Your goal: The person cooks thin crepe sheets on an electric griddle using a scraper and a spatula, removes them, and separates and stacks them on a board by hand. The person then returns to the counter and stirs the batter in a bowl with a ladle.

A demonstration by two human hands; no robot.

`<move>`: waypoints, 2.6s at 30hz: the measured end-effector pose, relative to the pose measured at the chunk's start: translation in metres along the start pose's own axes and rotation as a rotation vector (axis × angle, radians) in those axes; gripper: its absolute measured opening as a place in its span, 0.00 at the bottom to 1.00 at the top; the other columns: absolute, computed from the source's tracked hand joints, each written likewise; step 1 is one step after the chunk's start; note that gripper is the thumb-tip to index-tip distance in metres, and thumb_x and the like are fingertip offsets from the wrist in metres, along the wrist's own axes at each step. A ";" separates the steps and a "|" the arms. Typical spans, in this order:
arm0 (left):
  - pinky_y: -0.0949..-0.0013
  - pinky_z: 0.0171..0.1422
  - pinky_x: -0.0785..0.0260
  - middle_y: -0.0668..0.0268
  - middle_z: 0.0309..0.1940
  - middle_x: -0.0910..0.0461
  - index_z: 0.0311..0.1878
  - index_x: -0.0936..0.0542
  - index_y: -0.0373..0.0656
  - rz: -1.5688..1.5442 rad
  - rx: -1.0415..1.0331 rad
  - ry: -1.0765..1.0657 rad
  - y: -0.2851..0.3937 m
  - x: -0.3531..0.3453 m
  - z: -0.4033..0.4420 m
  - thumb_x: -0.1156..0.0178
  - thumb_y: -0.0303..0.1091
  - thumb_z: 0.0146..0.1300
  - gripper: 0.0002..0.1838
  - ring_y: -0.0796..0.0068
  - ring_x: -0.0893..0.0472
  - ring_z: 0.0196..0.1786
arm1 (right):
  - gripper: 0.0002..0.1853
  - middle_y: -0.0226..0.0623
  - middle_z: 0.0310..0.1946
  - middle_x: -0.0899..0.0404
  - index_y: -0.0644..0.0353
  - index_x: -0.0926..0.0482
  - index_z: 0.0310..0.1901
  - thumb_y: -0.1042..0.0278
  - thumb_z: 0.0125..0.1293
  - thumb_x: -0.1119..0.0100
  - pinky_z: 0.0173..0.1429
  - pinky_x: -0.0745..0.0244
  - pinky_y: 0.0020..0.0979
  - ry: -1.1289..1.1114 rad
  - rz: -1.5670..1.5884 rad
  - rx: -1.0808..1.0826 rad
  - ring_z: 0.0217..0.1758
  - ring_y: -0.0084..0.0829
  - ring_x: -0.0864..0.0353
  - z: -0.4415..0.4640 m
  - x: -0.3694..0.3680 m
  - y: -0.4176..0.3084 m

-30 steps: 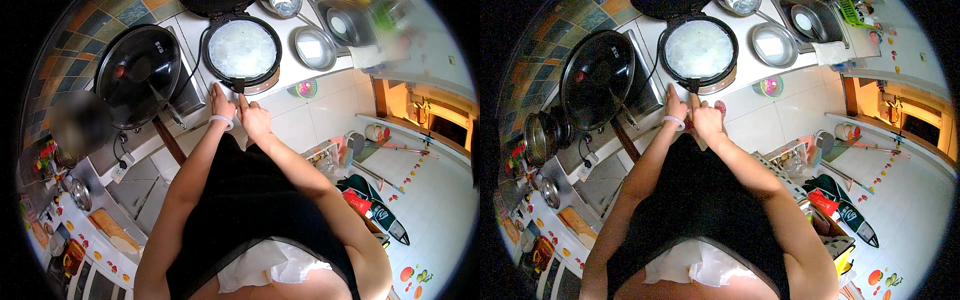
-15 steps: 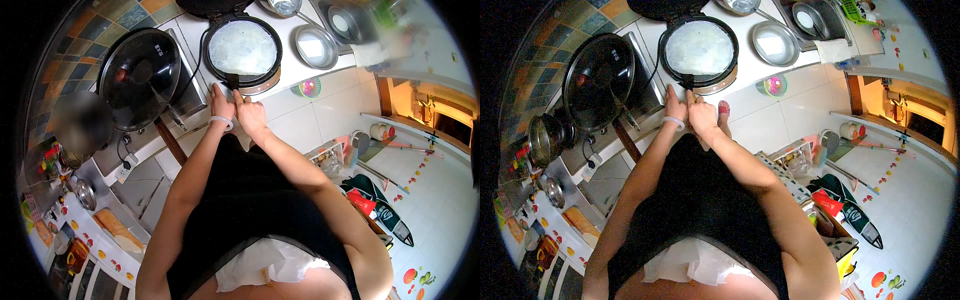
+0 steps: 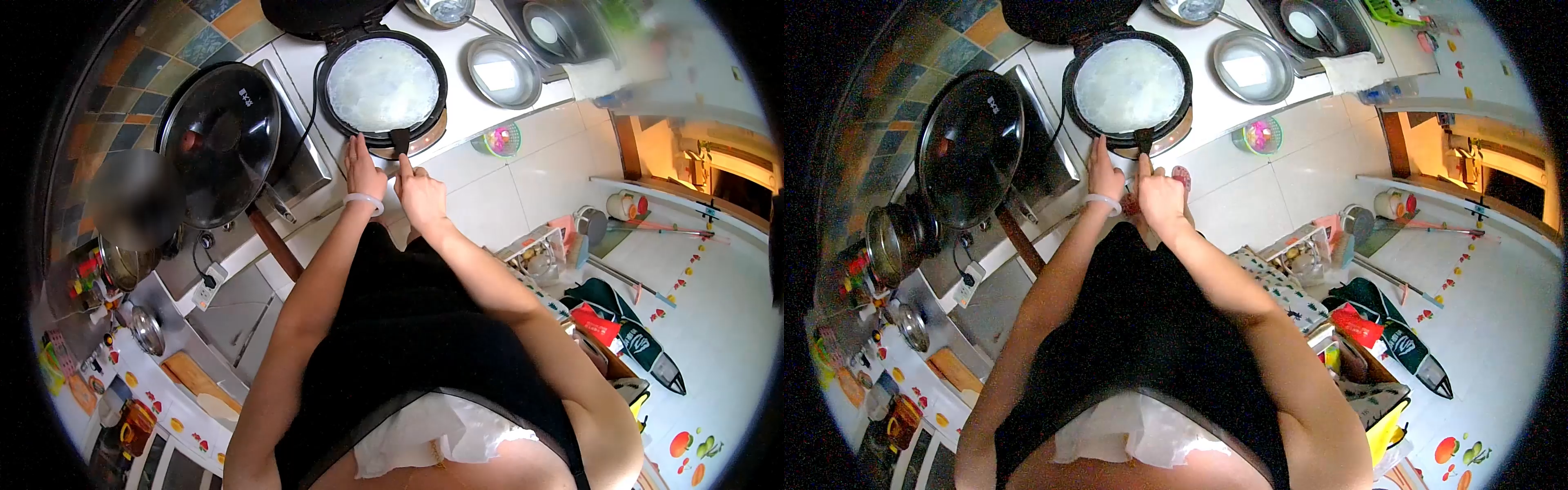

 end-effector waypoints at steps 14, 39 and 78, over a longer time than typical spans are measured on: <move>0.56 0.63 0.44 0.61 0.50 0.31 0.53 0.27 0.50 0.252 -0.296 0.082 0.033 -0.009 0.041 0.35 0.26 0.45 0.28 0.56 0.34 0.56 | 0.21 0.44 0.22 0.22 0.57 0.27 0.56 0.61 0.62 0.48 0.26 0.24 0.38 0.023 0.003 -0.060 0.20 0.40 0.20 0.033 0.008 0.036; 0.58 0.49 0.38 0.73 0.32 0.22 0.29 0.25 0.51 0.349 -0.199 0.190 0.054 -0.017 0.099 0.36 0.36 0.49 0.07 0.65 0.27 0.45 | 0.23 0.47 0.33 0.24 0.52 0.34 0.63 0.63 0.65 0.51 0.36 0.23 0.39 -0.150 0.107 0.039 0.30 0.43 0.19 0.061 0.038 0.110; 0.61 0.50 0.36 0.64 0.30 0.27 0.30 0.22 0.46 0.070 -0.187 0.322 0.058 0.016 0.099 0.34 0.31 0.48 0.06 0.63 0.27 0.40 | 0.15 0.48 0.33 0.26 0.58 0.35 0.52 0.63 0.66 0.50 0.33 0.25 0.44 -0.143 0.268 0.033 0.31 0.49 0.21 0.065 0.002 0.063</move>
Point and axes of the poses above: each hand's wrist, its own z-axis towards the middle knuckle, its own x-axis out of the back of the hand, y = z × x, the point moved 2 cm from there along z, towards the middle knuckle
